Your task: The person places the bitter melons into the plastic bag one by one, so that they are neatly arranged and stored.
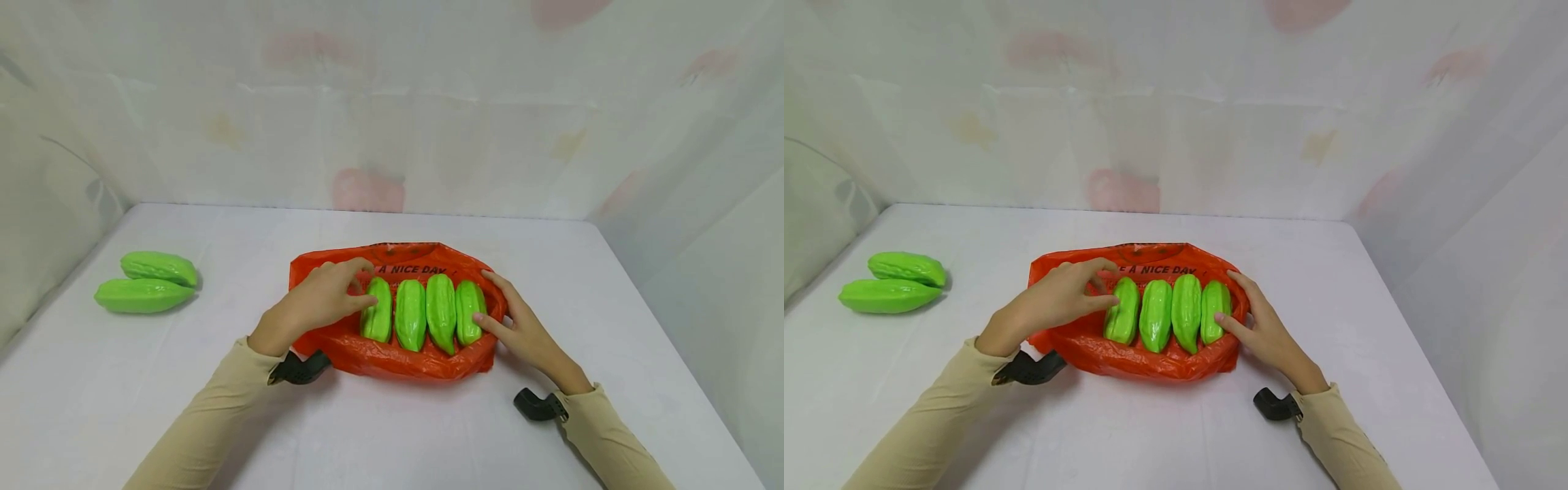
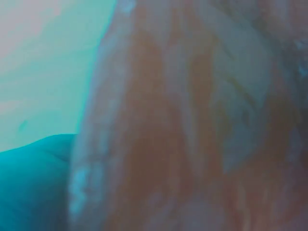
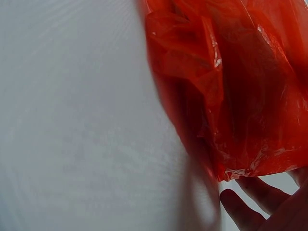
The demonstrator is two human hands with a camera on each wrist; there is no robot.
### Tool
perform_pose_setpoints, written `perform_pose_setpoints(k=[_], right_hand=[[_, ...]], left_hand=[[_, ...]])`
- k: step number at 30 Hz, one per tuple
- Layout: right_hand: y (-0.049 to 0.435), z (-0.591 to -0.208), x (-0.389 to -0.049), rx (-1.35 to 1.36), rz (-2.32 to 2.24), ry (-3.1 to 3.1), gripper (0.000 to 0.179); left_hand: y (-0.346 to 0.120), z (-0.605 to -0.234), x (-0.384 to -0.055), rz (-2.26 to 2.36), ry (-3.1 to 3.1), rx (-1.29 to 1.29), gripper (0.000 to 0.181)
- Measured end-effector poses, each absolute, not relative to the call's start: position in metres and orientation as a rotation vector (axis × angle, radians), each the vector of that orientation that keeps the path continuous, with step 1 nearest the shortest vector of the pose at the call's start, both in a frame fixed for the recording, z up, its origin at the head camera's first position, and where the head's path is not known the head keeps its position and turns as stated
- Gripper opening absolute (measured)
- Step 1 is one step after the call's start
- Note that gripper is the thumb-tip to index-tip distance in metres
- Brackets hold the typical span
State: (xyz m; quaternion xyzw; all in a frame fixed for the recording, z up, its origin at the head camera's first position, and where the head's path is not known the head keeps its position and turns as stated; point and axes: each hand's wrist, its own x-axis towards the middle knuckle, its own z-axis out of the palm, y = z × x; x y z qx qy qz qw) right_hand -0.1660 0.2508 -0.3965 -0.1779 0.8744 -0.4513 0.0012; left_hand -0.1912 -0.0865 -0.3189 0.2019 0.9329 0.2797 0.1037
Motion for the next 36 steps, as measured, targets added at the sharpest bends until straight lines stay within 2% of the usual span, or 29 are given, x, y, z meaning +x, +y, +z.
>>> perform_pose_setpoints(k=[12, 36], right_hand=[[0.252, -0.398, -0.167, -0.57, -1.422, 2.747, 0.071], [0.25, -0.394, -0.165, -0.565, -1.436, 2.735, 0.072]], left_hand=[[-0.091, -0.311, -0.191, 0.889, 2.752, 0.702, 0.047], [-0.121, -0.289, -0.191, 0.95, 2.775, 0.805, 0.05]])
